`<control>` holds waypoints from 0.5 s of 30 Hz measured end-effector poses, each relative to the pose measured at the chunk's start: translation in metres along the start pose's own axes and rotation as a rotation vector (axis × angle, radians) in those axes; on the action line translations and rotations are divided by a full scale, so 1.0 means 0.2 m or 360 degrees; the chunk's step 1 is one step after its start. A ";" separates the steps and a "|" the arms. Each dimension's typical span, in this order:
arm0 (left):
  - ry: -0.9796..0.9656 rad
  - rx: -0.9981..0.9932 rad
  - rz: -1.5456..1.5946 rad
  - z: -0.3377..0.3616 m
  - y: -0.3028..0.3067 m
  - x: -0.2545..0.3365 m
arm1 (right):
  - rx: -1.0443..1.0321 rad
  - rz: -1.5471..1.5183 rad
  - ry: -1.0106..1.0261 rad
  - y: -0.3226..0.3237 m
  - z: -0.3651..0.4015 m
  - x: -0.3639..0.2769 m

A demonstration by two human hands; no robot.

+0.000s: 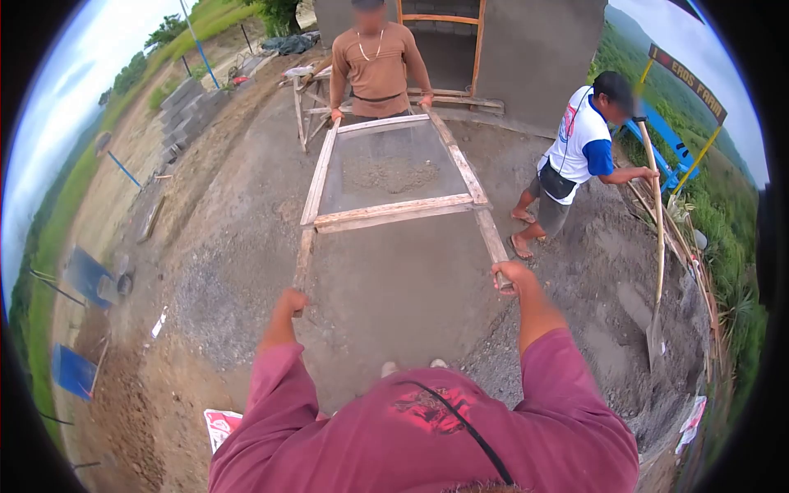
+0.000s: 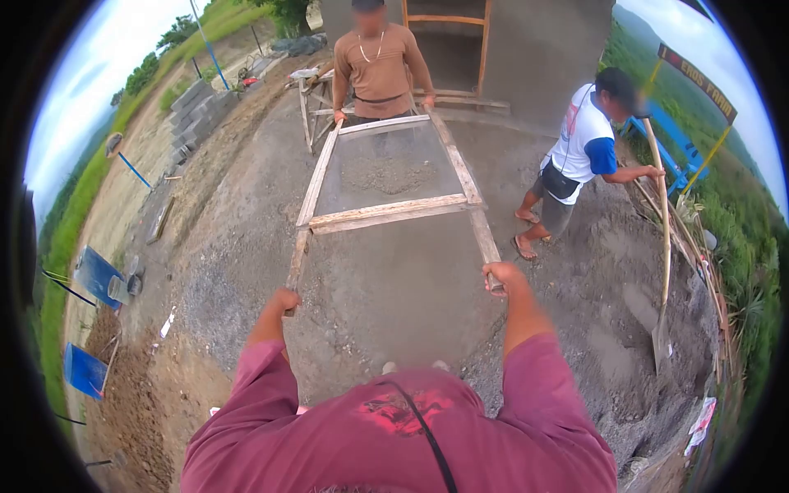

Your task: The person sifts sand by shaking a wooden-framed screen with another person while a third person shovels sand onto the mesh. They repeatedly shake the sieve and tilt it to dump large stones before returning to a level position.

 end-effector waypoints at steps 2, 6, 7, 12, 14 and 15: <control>0.0070 -0.0061 -0.0038 -0.01 -0.07 -0.02 | 0.0042 -0.0028 -0.0024 0.00 0.00 0.04; -0.0003 -0.0022 -0.0012 0.13 -0.80 -0.30 | 0.0157 -0.0108 -0.0071 0.06 -0.01 0.65; 0.0023 -0.0100 0.0043 0.31 -0.91 -0.36 | 0.0119 -0.0036 0.0076 0.12 -0.01 0.93; -0.0252 -0.0541 -0.0219 0.97 -1.47 -0.90 | 0.0504 0.0545 -0.0101 0.21 0.48 1.79; 0.0254 -0.0366 0.0421 1.17 -1.40 -0.89 | 0.0665 0.0594 -0.0194 0.18 0.63 1.82; 0.0163 -0.0361 0.0571 1.10 -1.55 -1.06 | 0.0629 0.0515 -0.0219 0.14 0.70 1.74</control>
Point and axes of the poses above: each hand's wrist, its own z-axis away from the middle knuckle, its own y-axis out of the back of the hand, x = y × z, the point moved 1 cm from there along -z, towards the middle knuckle, and after that the axes turned 13 degrees about -z, right-handed, at the moved point
